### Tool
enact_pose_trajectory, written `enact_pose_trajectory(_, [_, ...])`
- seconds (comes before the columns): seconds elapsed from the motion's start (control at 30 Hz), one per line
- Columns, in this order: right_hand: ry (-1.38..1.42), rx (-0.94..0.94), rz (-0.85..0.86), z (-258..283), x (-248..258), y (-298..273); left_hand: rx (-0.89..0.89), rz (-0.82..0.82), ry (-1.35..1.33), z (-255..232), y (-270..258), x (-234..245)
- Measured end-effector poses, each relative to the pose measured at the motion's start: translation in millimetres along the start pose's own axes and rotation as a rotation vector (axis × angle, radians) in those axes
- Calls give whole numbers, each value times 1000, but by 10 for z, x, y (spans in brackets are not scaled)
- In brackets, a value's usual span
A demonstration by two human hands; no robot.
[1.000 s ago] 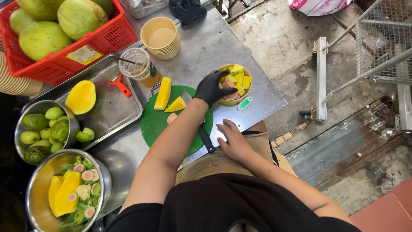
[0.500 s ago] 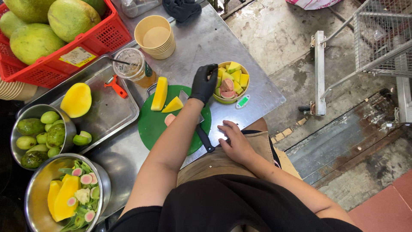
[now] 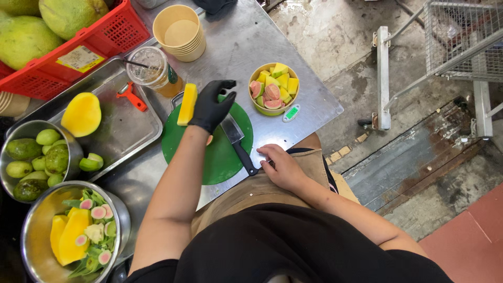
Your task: The person prepares fruit by cutting guava and mango slices on a green cutting board using a knife, then places the pieces into a small bowl and a larger metal bowl containing mixed fruit.
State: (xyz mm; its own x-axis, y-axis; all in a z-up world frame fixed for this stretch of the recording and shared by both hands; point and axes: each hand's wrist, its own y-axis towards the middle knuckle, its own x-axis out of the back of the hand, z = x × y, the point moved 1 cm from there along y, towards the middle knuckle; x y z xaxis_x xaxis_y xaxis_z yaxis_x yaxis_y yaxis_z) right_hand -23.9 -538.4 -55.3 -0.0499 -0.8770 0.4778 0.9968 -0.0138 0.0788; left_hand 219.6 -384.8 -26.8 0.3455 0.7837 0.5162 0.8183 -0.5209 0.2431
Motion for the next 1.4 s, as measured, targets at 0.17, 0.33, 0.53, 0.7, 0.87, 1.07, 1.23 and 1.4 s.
enact_pose_trajectory(0.17, [-121,-23,85,30,-56,65,64,-85,191,151,-615,634])
enact_pose_trajectory(0.33, [-325,61,98,101,-229,292,165,-137,346,505,-1234,492])
enact_pose_trajectory(0.53, [-461,-34,171,185,-550,571,257,-208,265,678,-1478,202])
enact_pose_trajectory(0.7, [-468,-85,164,7,-572,616,346,-165,302,767,-1548,194])
enact_pose_trajectory(0.87, [-385,-160,112,-189,-426,569,416,-366,330,1031,-1609,619])
enact_pose_trajectory(1.07, [-261,-105,28,-353,-313,379,294,-430,417,1134,-1289,1073])
enact_pose_trajectory(1.23, [-273,-93,21,-408,-220,205,285,-282,747,1036,-1081,983])
enact_pose_trajectory(1.4, [-237,-110,30,-505,-27,-85,135,-325,749,1134,-1103,1630])
